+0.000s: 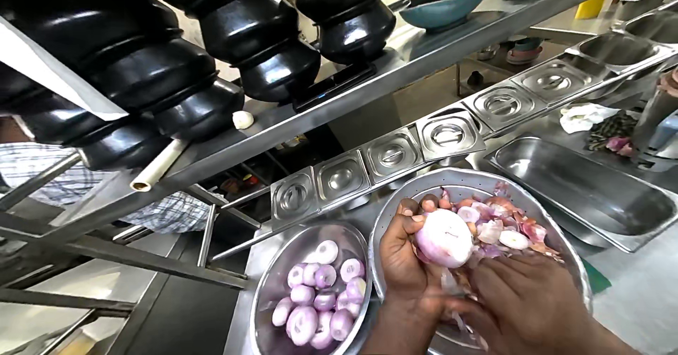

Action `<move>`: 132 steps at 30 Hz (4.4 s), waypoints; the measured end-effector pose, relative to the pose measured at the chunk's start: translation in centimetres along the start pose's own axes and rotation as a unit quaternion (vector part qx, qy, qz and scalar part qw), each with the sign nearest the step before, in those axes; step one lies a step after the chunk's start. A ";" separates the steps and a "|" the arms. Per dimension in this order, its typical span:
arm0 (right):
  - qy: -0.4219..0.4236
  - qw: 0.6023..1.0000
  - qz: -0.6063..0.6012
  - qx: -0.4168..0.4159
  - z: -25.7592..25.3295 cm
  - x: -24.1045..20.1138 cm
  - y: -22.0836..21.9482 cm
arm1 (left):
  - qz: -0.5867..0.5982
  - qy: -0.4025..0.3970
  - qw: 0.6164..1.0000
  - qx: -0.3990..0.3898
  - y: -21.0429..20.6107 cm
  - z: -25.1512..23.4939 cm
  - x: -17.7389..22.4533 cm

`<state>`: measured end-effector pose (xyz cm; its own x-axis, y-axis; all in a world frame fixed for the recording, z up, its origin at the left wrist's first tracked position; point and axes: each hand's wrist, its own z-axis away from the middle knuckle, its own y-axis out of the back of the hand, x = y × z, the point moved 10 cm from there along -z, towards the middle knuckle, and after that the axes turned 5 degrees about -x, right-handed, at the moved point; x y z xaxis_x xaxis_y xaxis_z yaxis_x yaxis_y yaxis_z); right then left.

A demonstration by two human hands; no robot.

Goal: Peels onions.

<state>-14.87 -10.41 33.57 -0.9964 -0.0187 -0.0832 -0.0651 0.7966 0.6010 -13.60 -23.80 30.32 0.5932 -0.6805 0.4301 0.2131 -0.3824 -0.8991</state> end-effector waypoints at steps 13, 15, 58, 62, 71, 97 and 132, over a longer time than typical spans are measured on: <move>-0.134 0.989 -0.062 -0.007 1.7 4.3 0.1 | -0.025 -0.030 0.999 0.008 1.0 -0.4 0.0; -0.188 0.978 -0.094 -0.010 1.4 5.9 0.4 | -0.035 -0.051 0.997 -0.046 0.4 -0.4 0.5; -0.184 0.980 -0.068 -0.028 -0.4 5.9 0.5 | -0.162 -0.091 0.982 -0.023 0.5 -0.4 -0.6; -0.182 0.979 -0.086 -0.018 -0.8 5.3 0.3 | -0.154 -0.103 0.982 -0.045 0.2 -0.1 -0.6; -0.160 0.985 -0.061 -0.016 -0.8 3.8 -0.1 | -0.189 -0.164 0.968 -0.029 -0.1 0.5 0.4; -0.256 0.942 -0.208 -0.058 -0.1 5.3 -1.7 | -0.281 -0.416 0.861 -0.075 -1.9 2.1 3.6; -0.183 0.982 -0.035 -0.031 0.6 5.3 0.2 | -0.343 -0.297 0.891 0.006 0.4 0.0 2.3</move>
<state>-20.09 -10.00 32.79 -0.9037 0.1561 -0.3988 -0.1468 0.7619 0.6308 -12.13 -25.52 31.00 0.6246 0.1631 0.7638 0.6908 -0.5716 -0.4428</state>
